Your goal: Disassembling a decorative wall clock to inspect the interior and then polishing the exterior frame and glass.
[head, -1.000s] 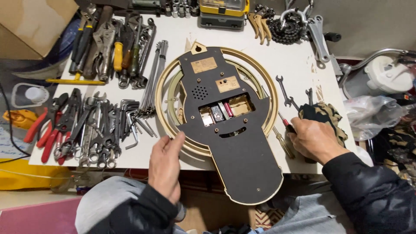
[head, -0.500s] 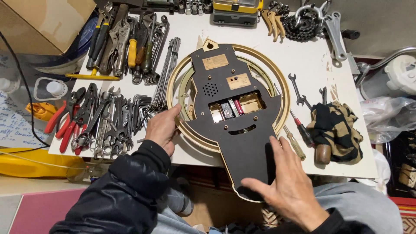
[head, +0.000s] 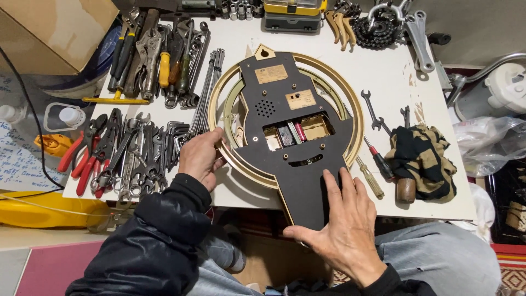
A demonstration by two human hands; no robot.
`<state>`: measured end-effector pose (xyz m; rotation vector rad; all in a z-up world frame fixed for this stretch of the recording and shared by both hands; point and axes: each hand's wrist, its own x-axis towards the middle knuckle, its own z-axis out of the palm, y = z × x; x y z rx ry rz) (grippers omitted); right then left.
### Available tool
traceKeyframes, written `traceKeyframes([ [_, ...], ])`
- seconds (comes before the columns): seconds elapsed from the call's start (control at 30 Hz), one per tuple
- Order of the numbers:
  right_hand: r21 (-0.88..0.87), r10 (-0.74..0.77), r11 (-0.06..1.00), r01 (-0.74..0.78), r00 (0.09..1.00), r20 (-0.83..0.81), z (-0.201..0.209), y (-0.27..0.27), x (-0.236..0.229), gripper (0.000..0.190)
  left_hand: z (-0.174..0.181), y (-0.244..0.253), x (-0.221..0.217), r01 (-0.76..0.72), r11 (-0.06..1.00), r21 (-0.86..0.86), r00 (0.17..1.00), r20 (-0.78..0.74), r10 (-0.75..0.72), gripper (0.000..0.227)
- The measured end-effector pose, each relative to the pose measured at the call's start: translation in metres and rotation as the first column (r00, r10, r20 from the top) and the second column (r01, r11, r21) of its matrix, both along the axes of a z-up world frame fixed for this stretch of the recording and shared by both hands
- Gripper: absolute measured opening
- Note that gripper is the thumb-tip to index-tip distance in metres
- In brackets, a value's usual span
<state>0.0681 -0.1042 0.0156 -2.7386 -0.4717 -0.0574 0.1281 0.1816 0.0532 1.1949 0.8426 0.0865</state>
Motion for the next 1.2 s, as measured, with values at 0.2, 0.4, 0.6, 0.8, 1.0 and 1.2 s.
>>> traceKeyframes([
  [0.2, 0.06, -0.07, 0.995, 0.082, 0.98, -0.187, 0.008, 0.003, 0.008, 0.136, 0.019, -0.008, 0.004, 0.001, 0.999, 0.037, 0.999, 0.033, -0.002, 0.014],
  [0.4, 0.064, -0.114, 0.986, 0.151, 0.914, -0.39, 0.022, 0.006, 0.012, 0.124, 0.041, -0.017, 0.005, 0.027, 0.991, 0.129, 0.999, 0.039, -0.032, 0.031],
  [0.6, 0.083, -0.062, 0.991, 0.103, 0.917, -0.394, 0.034, -0.003, 0.014, 0.109, 0.046, -0.024, 0.011, 0.045, 0.996, 0.079, 0.981, 0.186, -0.059, 0.035],
  [0.8, 0.165, 0.222, 0.959, -0.229, 0.973, 0.063, 0.062, 0.019, 0.018, 0.075, 0.055, -0.032, 0.015, 0.118, 0.991, 0.057, 0.948, 0.29, -0.13, 0.022],
  [1.0, 0.042, 0.288, 0.943, -0.329, 0.874, 0.39, 0.093, 0.049, 0.039, 0.055, 0.049, -0.035, 0.019, 0.125, 0.99, 0.066, 0.915, 0.379, -0.14, 0.029],
  [1.2, -0.194, 0.303, 0.953, -0.233, 0.754, 0.583, 0.101, 0.077, 0.054, 0.044, 0.052, -0.04, 0.019, 0.13, 0.992, 0.009, 0.886, 0.448, -0.12, 0.031],
])
